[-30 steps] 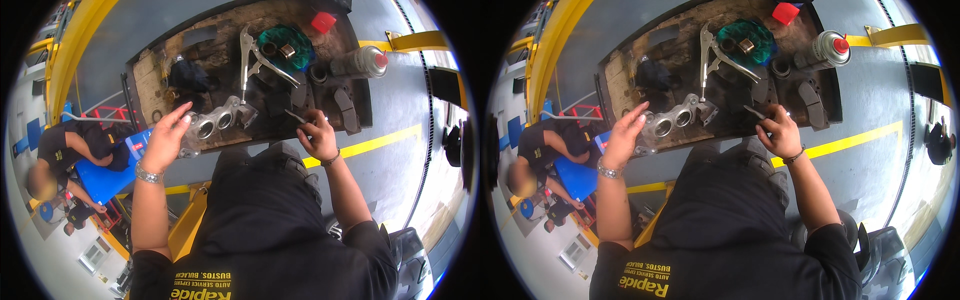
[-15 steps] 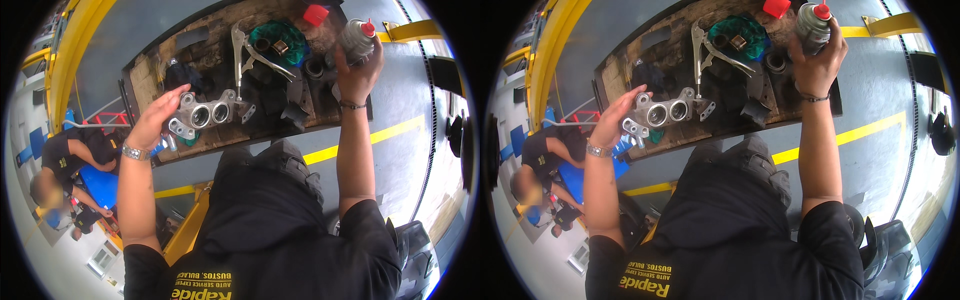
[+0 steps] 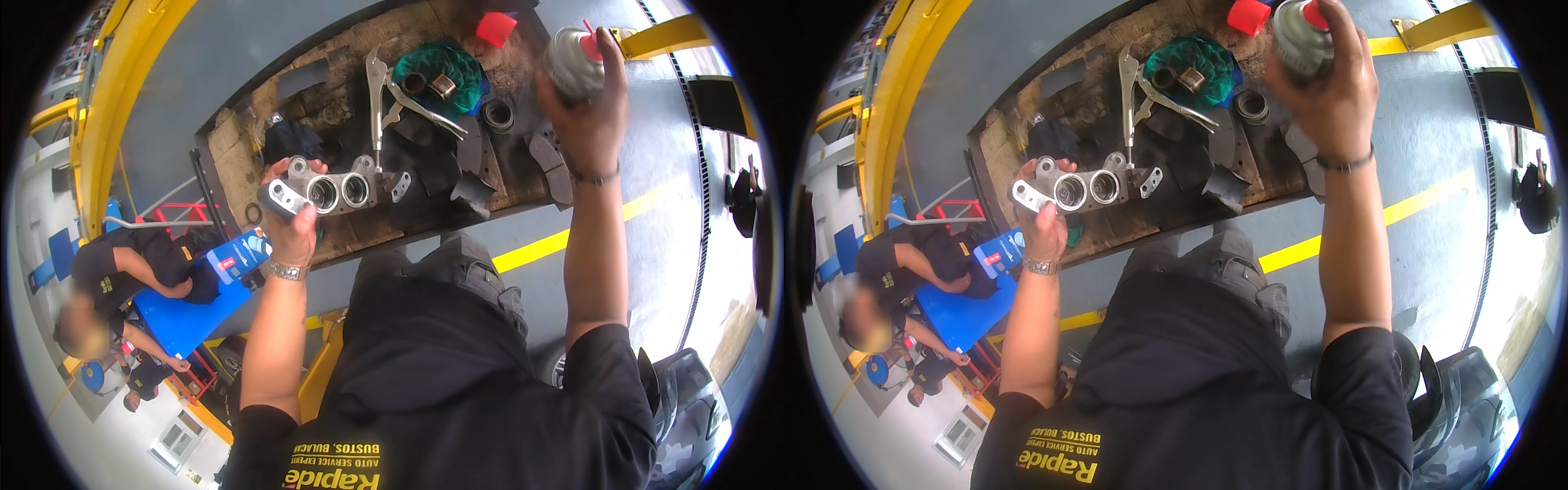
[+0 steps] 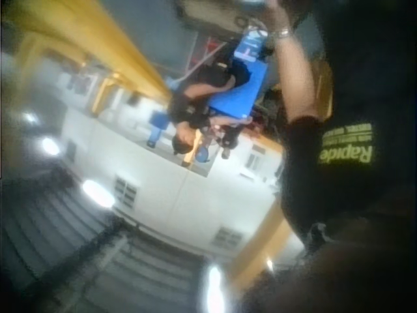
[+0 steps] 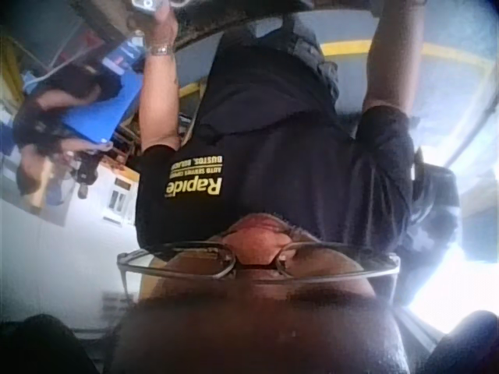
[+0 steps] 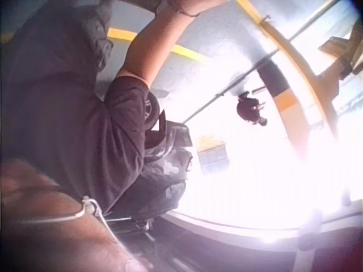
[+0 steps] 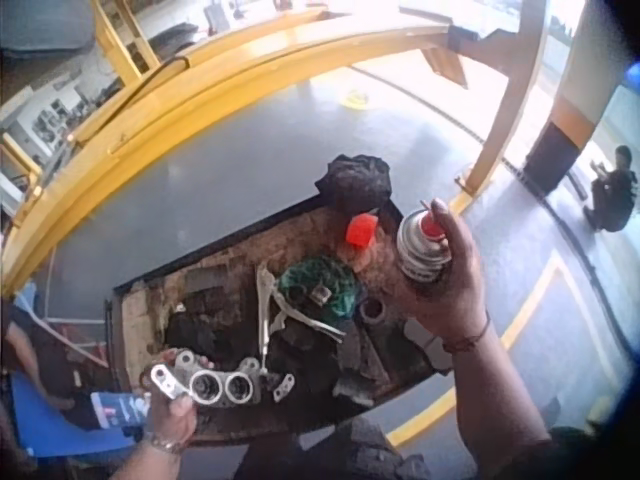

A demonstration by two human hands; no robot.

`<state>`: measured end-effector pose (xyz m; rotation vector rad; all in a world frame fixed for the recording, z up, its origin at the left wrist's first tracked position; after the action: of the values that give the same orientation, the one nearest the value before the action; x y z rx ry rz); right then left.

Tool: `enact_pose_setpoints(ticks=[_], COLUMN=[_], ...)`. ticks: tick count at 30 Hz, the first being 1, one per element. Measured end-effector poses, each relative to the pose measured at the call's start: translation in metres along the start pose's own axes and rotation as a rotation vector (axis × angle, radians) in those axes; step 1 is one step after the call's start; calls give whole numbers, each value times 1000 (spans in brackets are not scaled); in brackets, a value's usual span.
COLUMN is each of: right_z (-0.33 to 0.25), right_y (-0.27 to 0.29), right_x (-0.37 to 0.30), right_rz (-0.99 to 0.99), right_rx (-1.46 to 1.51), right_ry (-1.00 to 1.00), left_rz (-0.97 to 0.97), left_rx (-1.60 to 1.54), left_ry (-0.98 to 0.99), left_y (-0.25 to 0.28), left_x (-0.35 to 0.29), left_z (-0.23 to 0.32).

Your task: The person cleans brake caliper pistons and the caliper housing by hand using a spray cleaner and a cloth.

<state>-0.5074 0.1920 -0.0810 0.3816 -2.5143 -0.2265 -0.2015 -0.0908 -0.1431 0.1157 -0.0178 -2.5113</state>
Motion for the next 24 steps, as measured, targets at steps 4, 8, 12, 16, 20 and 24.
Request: enact_pose_setpoints(ticks=[4, 8, 12, 16, 20, 24], right_z=[-81, -111, -107, -105, -110, -115], right_y=[-5, -37, -70, -90, -106, -119], right_x=[-32, -91, -133, -154, -159, -163], right_rz=[-276, -551, -661, -731, -637, -600], right_rx=[51, 251, 250, 258, 288, 327], right_ry=[203, -8, -74, -59, 26, 38], left_rz=[149, 87, -41, -61, 0, 39], left_rx=[-115, 99, 356, 350, 202, 139], left_ry=[91, -29, -128, -108, -22, 36], left_y=[12, 16, 10, 8, 19, 29], left_x=[10, 13, 17, 28, 42, 49], left_z=[-4, 18, 30, 22, 9, 5])
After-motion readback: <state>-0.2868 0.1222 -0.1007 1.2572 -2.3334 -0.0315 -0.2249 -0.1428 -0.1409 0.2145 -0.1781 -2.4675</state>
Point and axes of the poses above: each hand's wrist, its own x-axis towards the middle knuckle, its own y-axis out of the back of the hand, z = x × y, the point moved 6 cm from there along x, towards the middle knuckle, and after that the axes turned 15 degrees about x, right-handed, at the moved point
